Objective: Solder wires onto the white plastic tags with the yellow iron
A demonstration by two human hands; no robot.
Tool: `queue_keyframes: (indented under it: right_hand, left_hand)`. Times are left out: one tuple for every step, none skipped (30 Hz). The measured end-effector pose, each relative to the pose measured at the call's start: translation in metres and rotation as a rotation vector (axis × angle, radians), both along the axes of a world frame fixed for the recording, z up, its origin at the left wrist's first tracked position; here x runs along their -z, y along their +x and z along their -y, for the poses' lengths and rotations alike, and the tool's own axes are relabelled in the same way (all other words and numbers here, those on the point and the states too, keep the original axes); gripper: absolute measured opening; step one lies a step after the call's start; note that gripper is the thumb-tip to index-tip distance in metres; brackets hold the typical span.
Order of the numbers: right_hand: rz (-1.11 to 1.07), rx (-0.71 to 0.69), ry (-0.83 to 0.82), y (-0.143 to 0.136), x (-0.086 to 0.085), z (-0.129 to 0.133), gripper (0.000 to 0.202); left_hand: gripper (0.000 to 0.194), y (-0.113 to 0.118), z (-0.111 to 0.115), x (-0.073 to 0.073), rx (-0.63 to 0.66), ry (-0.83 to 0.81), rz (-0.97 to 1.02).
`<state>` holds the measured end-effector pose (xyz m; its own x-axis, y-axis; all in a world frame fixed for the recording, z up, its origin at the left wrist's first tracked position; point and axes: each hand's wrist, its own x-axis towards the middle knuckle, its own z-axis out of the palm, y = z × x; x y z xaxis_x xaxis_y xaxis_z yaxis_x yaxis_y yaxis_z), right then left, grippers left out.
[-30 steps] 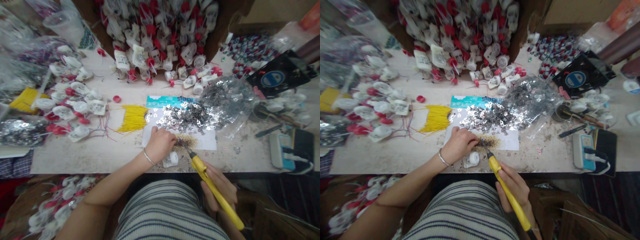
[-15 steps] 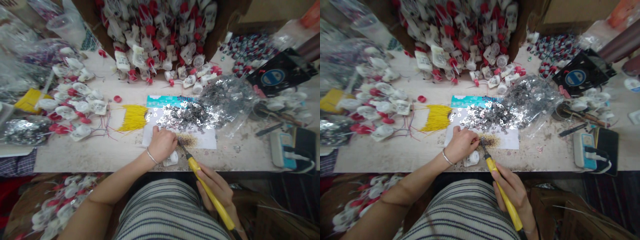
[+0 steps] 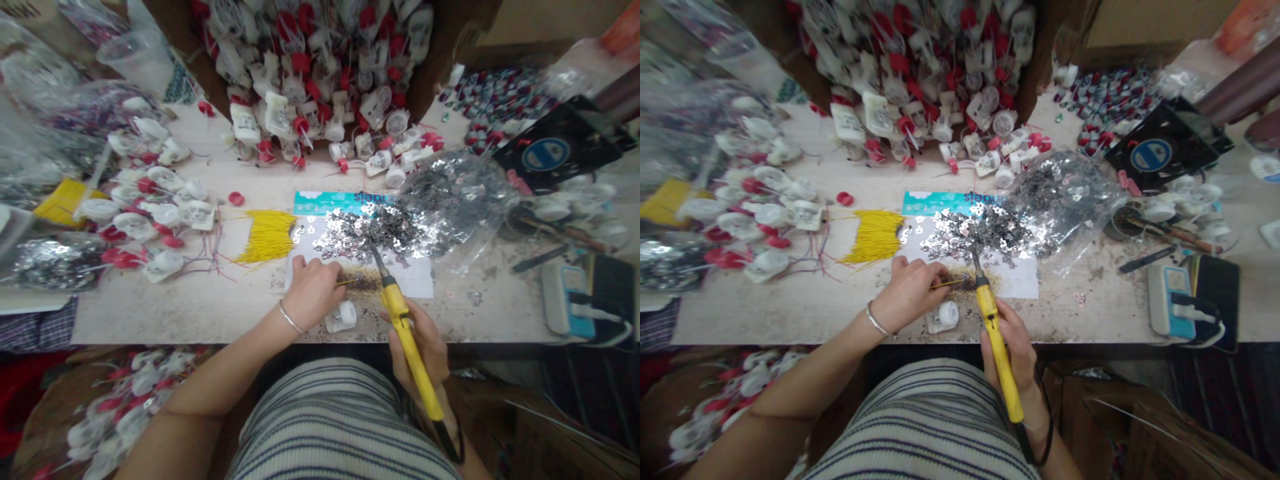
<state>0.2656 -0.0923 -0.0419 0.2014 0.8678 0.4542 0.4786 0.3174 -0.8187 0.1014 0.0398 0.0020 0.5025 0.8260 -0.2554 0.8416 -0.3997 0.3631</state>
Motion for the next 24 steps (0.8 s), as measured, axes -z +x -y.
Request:
queue_keyframes:
  right_hand:
    - [0.004, -0.011, -0.017, -0.005, 0.000, -0.008, 0.046]
    - [0.000, -0.014, -0.019, -0.009, 0.000, -0.016, 0.032]
    - [-0.021, 0.009, 0.024, -0.013, 0.000, -0.024, 0.025]
    - [-0.035, 0.043, 0.085, -0.017, 0.000, -0.031, 0.023]
    - [-0.026, 0.061, 0.119, -0.020, -0.001, -0.037, 0.023]
    - [-0.023, 0.081, 0.144, -0.023, -0.001, -0.042, 0.024]
    - [-0.022, 0.091, 0.144, -0.025, -0.002, -0.046, 0.024]
    - [-0.033, 0.096, 0.129, -0.027, -0.003, -0.047, 0.024]
    - [-0.052, 0.094, 0.115, -0.028, -0.004, -0.047, 0.024]
    - [-0.064, 0.084, 0.108, -0.028, -0.005, -0.045, 0.024]
    - [-0.053, 0.055, 0.107, -0.028, -0.004, -0.042, 0.024]
    - [-0.022, 0.008, 0.103, -0.028, -0.003, -0.038, 0.023]
    - [0.030, -0.054, 0.090, -0.029, -0.001, -0.034, 0.022]
    - [0.084, -0.111, 0.071, -0.029, 0.003, -0.030, 0.021]
    - [0.129, -0.148, 0.053, -0.030, 0.006, -0.027, 0.019]
    - [0.154, -0.160, 0.037, -0.030, 0.009, -0.025, 0.018]
    - [0.159, -0.143, 0.031, -0.031, 0.011, -0.025, 0.018]
    - [0.145, -0.100, 0.030, -0.032, 0.011, -0.025, 0.018]
    - [0.118, -0.038, 0.031, -0.032, 0.010, -0.027, 0.018]
    - [0.078, 0.029, 0.024, -0.032, 0.007, -0.030, 0.018]
    - [0.031, 0.090, 0.001, -0.031, 0.004, -0.033, 0.020]
    - [-0.018, 0.145, -0.029, -0.030, 0.000, -0.036, 0.021]
    - [-0.066, 0.188, -0.059, -0.028, -0.004, -0.038, 0.022]
    - [-0.105, 0.217, -0.086, -0.027, -0.006, -0.041, 0.023]
  left_hand:
    - [0.011, -0.002, 0.001, -0.002, 0.010, 0.002, 0.007]
    - [0.012, -0.003, 0.003, -0.005, 0.024, 0.008, 0.035]
    - [0.014, -0.004, 0.005, -0.007, 0.043, 0.017, 0.085]
    - [0.014, -0.004, 0.007, -0.009, 0.062, 0.024, 0.154]
    - [0.013, -0.004, 0.009, -0.011, 0.079, 0.027, 0.240]
    - [0.010, -0.004, 0.011, -0.013, 0.089, 0.027, 0.342]
    - [0.008, -0.004, 0.013, -0.014, 0.084, 0.022, 0.456]
    - [0.008, -0.004, 0.014, -0.015, 0.056, 0.018, 0.575]
    - [0.008, -0.005, 0.014, -0.015, 0.009, 0.013, 0.686]
    - [0.008, -0.007, 0.014, -0.016, -0.051, 0.015, 0.783]
    - [0.008, -0.010, 0.014, -0.017, -0.117, 0.027, 0.852]
    - [0.007, -0.014, 0.013, -0.017, -0.177, 0.055, 0.886]
    - [0.007, -0.019, 0.013, -0.018, -0.219, 0.095, 0.883]
    - [0.008, -0.025, 0.012, -0.019, -0.237, 0.149, 0.854]
    - [0.010, -0.032, 0.012, -0.019, -0.235, 0.210, 0.805]
    - [0.013, -0.039, 0.011, -0.019, -0.219, 0.269, 0.745]
    - [0.015, -0.046, 0.011, -0.019, -0.190, 0.315, 0.681]
    - [0.017, -0.053, 0.011, -0.018, -0.156, 0.345, 0.620]
    - [0.018, -0.061, 0.011, -0.017, -0.121, 0.364, 0.564]
    - [0.018, -0.067, 0.012, -0.015, -0.087, 0.381, 0.518]
    - [0.018, -0.073, 0.012, -0.013, -0.046, 0.390, 0.482]
    - [0.017, -0.078, 0.013, -0.011, 0.000, 0.395, 0.459]
    - [0.016, -0.080, 0.015, -0.009, 0.050, 0.392, 0.452]
    - [0.015, -0.081, 0.018, -0.007, 0.098, 0.383, 0.471]
